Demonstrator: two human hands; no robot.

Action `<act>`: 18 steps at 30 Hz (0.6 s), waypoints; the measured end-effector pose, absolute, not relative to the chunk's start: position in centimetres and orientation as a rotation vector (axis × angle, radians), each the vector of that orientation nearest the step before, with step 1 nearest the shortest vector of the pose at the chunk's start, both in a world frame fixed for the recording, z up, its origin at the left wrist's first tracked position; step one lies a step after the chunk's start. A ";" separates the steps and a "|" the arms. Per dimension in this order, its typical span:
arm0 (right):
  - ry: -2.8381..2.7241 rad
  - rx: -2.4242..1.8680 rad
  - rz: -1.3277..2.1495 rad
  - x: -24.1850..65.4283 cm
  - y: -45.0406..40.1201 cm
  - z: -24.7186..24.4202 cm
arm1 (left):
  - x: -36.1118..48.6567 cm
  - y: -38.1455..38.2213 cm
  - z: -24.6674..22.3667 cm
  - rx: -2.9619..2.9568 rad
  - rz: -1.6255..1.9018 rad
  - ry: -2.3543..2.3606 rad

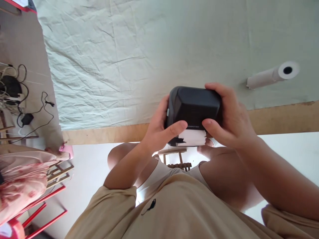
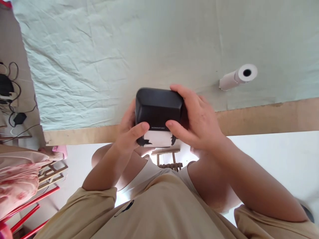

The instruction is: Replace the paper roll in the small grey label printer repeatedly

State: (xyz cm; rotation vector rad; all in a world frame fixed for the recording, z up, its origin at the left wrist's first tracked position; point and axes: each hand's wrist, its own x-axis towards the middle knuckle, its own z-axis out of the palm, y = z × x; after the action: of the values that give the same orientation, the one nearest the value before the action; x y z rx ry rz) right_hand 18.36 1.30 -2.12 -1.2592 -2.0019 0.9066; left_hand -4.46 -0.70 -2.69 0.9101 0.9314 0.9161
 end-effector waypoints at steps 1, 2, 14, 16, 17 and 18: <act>-2.023 -1.257 0.881 18.4 1.3 -2.2 | -4.3 -0.8 -2.7 0.905 0.938 0.938; -2.044 -1.254 0.843 18.4 1.3 -2.3 | -4.2 -0.8 -2.7 0.898 0.953 0.945; -1.951 -1.325 0.761 18.4 1.9 -3.3 | -4.1 0.6 -2.8 0.876 0.898 0.841; -1.945 -1.316 0.758 18.4 1.8 -3.4 | -4.1 0.7 -3.0 0.851 0.878 0.818; -1.948 -1.308 0.756 18.4 1.7 -3.5 | -4.2 0.7 -3.1 0.839 0.871 0.817; -1.949 -1.294 0.764 18.5 1.6 -3.6 | -4.2 0.7 -3.1 0.831 0.864 0.815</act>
State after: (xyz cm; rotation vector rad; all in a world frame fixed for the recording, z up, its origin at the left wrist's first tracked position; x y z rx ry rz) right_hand 18.49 1.59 -3.61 -1.2944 -1.9494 0.7644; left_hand -4.23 0.70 -3.14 0.8311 0.8155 0.8640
